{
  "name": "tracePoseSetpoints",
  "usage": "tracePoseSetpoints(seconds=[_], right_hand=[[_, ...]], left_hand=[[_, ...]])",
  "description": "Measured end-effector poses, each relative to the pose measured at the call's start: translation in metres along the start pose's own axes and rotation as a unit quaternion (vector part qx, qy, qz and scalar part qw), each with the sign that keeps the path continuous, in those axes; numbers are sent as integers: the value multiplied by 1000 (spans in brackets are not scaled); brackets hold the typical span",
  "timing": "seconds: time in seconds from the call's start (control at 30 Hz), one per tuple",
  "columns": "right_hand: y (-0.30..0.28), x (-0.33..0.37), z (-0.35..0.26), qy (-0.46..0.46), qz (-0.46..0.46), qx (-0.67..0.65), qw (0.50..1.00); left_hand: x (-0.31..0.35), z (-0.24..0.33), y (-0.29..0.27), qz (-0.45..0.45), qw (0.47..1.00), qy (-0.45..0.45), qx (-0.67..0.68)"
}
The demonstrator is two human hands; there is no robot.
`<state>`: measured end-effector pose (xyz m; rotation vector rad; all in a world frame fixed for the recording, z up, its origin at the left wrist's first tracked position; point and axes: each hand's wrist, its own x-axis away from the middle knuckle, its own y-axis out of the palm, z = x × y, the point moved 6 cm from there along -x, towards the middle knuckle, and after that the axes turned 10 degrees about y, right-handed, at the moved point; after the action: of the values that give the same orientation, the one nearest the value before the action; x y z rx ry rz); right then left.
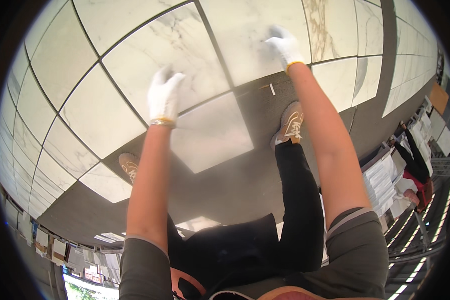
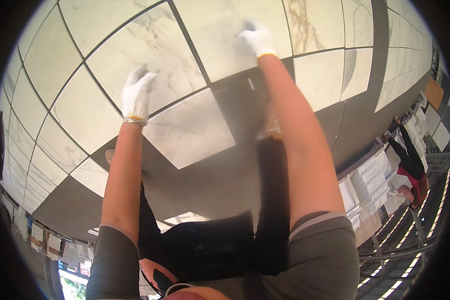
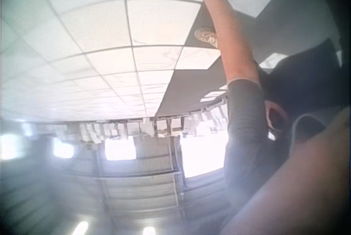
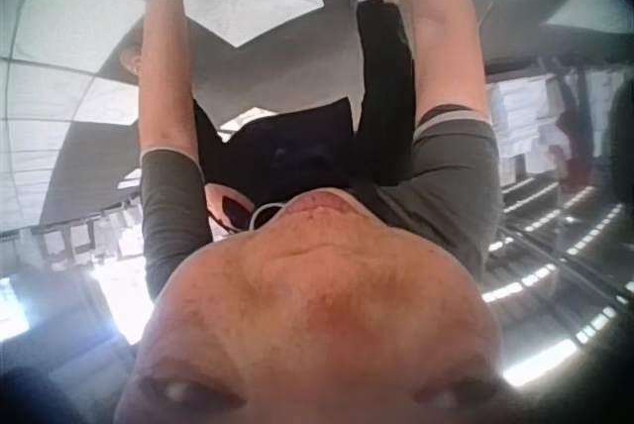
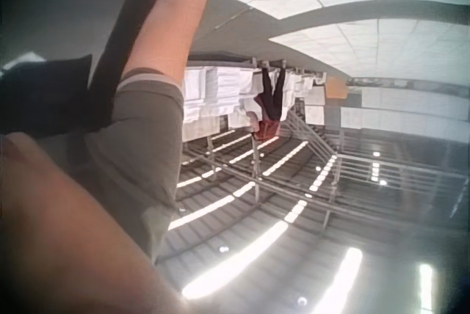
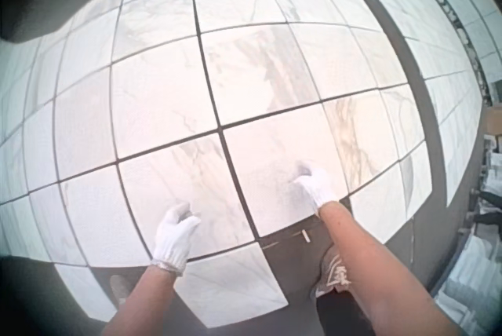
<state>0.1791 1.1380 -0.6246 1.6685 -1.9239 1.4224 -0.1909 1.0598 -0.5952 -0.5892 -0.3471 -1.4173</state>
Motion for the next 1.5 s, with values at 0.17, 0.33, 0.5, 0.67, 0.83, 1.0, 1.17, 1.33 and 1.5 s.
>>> tracePoseSetpoints(seconds=[0.17,0.33,0.5,0.67,0.83,1.0,1.17,1.33,1.5], right_hand=[[-96,-64,27,-3,99,141,985],[-98,-101,46,-65,152,186,969],[-107,-121,54,-17,62,70,996],[-120,-116,53,109,-10,-14,994],[-113,-105,47,115,-18,-26,993],[-116,-100,44,96,-31,-53,994],[-115,-105,51,83,-39,-63,994],[-107,-116,62,86,-73,-157,981],[-106,-122,67,87,-96,-145,981]], left_hand=[[-8,10,132,-59,994,-63,61],[-14,21,147,-101,992,-76,12],[-10,29,149,-123,986,-93,-66],[-10,35,149,-67,996,-63,-18],[-6,36,144,-62,994,-78,35],[-9,32,149,-55,996,-57,28],[-14,14,154,-36,994,-80,63],[-16,6,158,-21,996,-62,68],[-17,4,160,-15,992,-90,92]])
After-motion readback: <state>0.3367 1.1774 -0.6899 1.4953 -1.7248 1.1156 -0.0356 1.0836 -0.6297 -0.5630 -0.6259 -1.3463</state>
